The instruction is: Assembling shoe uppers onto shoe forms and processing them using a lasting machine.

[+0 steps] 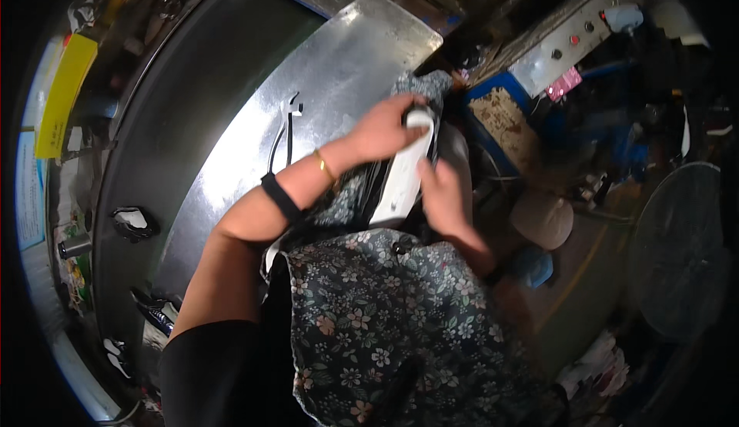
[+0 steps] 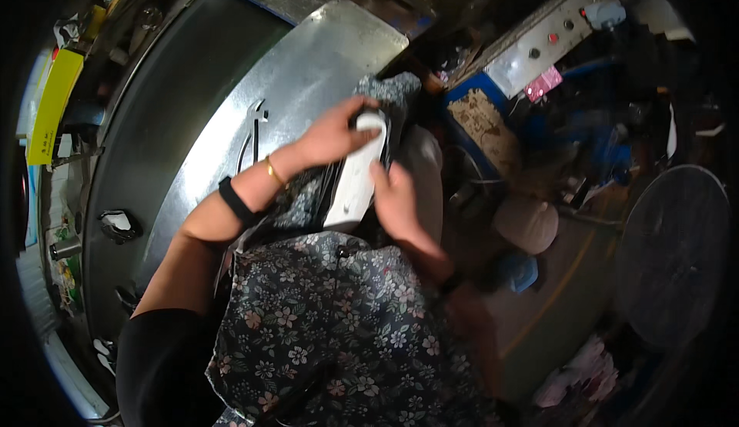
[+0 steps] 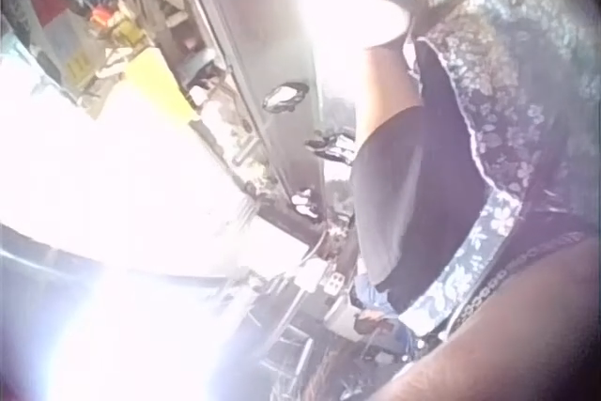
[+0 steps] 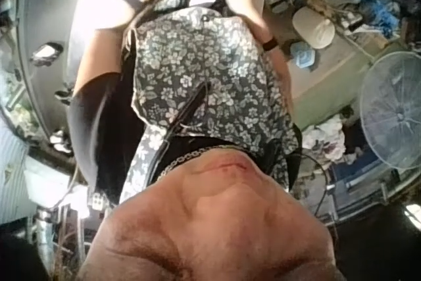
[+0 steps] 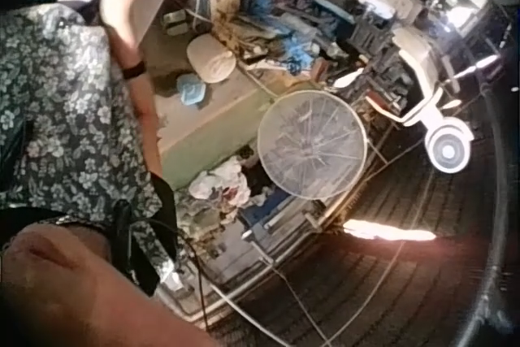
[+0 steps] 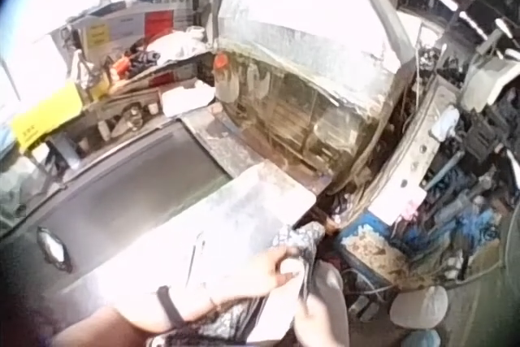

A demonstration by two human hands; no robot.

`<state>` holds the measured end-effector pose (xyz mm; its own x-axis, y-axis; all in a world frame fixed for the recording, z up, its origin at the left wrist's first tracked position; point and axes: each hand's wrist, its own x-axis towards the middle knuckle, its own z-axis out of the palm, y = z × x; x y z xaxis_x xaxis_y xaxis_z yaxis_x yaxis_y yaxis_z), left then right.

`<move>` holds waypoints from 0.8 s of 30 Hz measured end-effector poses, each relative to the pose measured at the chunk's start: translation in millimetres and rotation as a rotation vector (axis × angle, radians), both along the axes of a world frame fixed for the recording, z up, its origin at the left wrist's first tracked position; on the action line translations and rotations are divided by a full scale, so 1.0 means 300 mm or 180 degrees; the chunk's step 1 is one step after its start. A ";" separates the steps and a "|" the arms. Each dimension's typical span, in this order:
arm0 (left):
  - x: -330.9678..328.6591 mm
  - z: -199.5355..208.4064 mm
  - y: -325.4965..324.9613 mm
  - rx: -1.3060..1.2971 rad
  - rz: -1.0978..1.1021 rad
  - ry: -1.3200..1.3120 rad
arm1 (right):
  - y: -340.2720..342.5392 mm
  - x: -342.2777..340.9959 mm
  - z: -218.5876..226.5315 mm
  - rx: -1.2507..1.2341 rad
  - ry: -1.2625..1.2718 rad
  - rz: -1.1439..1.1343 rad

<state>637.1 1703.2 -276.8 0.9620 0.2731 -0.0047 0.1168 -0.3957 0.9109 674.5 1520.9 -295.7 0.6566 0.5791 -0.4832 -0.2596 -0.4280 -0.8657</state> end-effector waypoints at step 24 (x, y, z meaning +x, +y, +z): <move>0.013 -0.080 0.054 -0.1056 -0.0346 0.0700 | 0.028 0.032 -0.060 -0.1035 -0.1660 0.0932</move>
